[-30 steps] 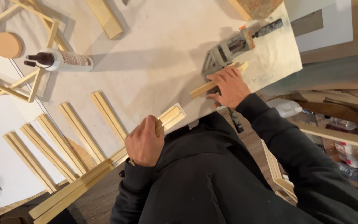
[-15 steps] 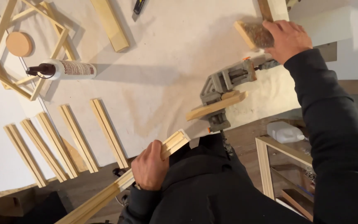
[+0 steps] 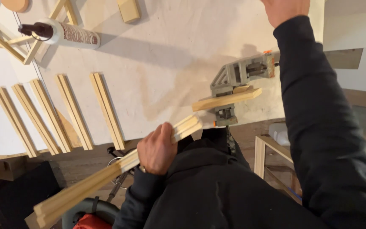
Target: The recorder is assembling wooden frame pieces using wood glue, corner clamps, and a hammer to secure them into a rectangular frame.
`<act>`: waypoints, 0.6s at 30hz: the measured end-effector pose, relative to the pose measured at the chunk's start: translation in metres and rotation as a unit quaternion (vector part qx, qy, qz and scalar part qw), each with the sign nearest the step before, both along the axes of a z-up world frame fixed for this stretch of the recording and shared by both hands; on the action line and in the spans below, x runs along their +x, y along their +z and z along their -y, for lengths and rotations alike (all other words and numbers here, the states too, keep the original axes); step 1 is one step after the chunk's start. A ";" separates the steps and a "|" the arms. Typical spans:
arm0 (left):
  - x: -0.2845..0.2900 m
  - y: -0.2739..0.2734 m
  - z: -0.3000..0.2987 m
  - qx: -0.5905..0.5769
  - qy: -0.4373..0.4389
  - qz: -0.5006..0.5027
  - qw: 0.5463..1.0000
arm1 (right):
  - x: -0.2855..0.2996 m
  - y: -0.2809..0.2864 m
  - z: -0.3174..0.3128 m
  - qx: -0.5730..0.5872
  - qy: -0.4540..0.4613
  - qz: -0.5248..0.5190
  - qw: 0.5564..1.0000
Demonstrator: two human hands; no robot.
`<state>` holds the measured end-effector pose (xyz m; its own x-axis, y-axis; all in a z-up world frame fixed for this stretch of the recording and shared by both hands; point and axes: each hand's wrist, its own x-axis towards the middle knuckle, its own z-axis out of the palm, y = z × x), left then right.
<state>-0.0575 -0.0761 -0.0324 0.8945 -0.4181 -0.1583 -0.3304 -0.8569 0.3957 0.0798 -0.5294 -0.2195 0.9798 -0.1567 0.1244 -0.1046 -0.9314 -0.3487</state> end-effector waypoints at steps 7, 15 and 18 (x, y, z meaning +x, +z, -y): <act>0.045 -0.017 0.029 -0.021 -0.108 -0.124 0.986 | -0.116 0.094 -0.085 0.277 0.005 0.091 0.956; 0.078 -0.071 0.076 -0.112 -0.226 -0.209 0.945 | -0.245 0.111 -0.196 0.433 -0.129 -0.069 0.889; 0.081 -0.102 0.084 -0.087 -0.246 -0.210 0.942 | -0.264 0.109 -0.221 0.472 -0.187 -0.080 0.858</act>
<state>0.0231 -0.1605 -0.1340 0.4589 -0.8186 -0.3456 -0.4547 -0.5505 0.7001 -0.1840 -0.3085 -0.1103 0.8319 -0.4210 -0.3616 -0.4511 -0.1332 -0.8825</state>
